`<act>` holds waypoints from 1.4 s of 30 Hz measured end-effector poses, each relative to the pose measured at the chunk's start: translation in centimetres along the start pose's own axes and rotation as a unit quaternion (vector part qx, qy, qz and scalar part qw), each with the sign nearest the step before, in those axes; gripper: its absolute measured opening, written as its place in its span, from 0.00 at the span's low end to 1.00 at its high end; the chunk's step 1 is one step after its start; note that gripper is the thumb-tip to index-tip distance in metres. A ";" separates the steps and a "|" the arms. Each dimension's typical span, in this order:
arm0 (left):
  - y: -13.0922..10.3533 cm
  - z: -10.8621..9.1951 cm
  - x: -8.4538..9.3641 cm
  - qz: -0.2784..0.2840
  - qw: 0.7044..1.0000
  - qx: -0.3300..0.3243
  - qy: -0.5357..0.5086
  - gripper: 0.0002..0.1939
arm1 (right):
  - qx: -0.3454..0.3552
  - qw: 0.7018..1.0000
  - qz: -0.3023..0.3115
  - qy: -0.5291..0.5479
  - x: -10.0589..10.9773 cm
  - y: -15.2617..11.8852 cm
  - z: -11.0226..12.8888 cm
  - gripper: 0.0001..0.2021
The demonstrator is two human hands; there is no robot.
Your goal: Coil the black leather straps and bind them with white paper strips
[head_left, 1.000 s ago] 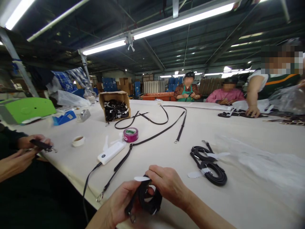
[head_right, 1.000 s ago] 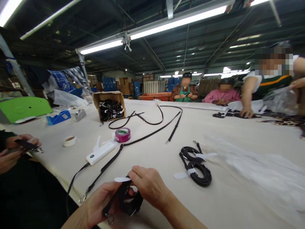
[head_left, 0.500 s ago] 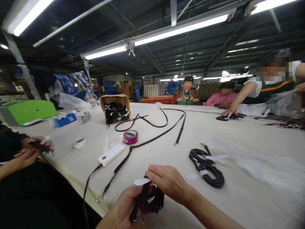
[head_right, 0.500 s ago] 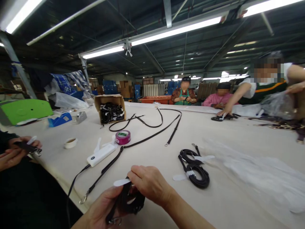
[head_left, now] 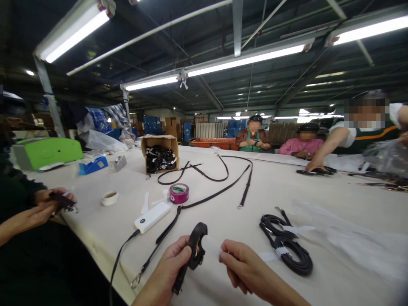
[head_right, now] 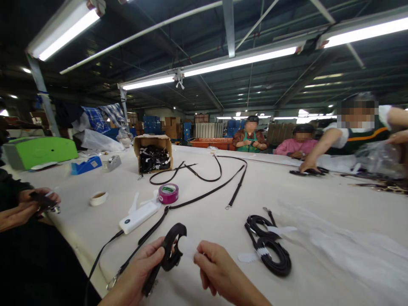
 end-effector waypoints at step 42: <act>1.9 2.9 -0.7 -0.128 0.874 -0.072 0.464 0.09 | 0.273 0.961 -0.037 -0.038 -2.7 2.1 -4.2 0.22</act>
Point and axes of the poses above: each hand's wrist, its own y-axis towards the middle knuckle, its own x-axis out of the back of the hand, z = x × y, the point moved 1 cm from there along y, towards the middle knuckle
